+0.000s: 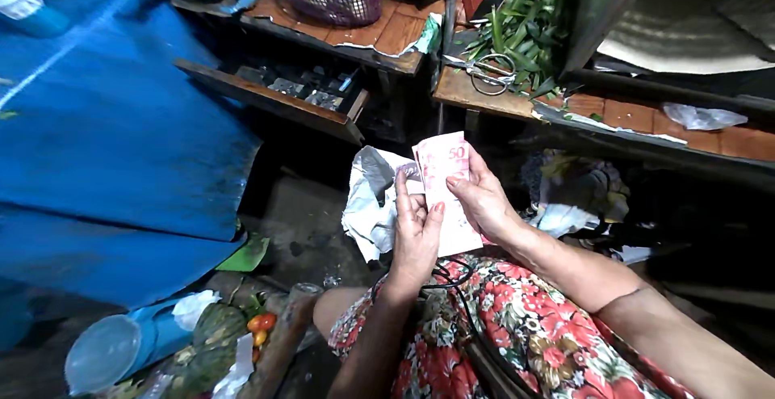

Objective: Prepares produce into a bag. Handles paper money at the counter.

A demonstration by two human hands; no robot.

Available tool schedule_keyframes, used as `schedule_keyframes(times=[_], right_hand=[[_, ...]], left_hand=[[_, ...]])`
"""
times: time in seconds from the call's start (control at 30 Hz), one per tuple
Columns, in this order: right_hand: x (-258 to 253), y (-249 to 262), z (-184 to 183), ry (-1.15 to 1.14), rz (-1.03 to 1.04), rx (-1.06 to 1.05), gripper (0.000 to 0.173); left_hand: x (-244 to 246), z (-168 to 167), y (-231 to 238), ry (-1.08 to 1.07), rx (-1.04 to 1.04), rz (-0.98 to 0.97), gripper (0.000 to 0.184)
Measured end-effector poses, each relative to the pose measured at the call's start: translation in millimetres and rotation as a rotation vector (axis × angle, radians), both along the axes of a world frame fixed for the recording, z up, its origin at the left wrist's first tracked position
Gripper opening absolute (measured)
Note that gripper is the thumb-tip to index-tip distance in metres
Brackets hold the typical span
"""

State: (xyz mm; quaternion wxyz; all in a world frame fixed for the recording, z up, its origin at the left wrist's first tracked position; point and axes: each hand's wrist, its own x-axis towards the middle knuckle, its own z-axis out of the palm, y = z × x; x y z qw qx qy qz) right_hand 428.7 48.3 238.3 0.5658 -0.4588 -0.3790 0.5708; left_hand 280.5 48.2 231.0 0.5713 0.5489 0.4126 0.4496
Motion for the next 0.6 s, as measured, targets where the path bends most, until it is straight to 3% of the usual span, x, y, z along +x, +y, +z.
schedule_keyframes(times=[0.1, 0.27, 0.43, 0.53, 0.6], right_hand=[[1.6, -0.9, -0.7, -0.050, 0.037, 0.027, 0.074], [-0.9, -8.3, 0.6, -0.257, 0.197, 0.043, 0.083], [-1.3, -15.5, -1.5, -0.302, 0.334, 0.068, 0.096], [10.6, -23.0, 2.2, -0.412, 0.489, 0.121, 0.087], [25.3, -23.9, 8.4, -0.530, 0.498, 0.219, 0.069]], left_hand=[[-3.5, -4.5, 3.7, 0.042, -0.035, 0.009, 0.075], [-2.4, 7.7, 3.5, -0.337, -0.329, -0.053, 0.018], [-10.2, 12.6, 10.5, -0.500, -0.395, 0.008, 0.037], [-21.5, 12.2, 15.6, -0.642, -0.411, -0.031, 0.042], [-25.4, 15.1, 15.6, -0.708, -0.448, -0.023, 0.041]])
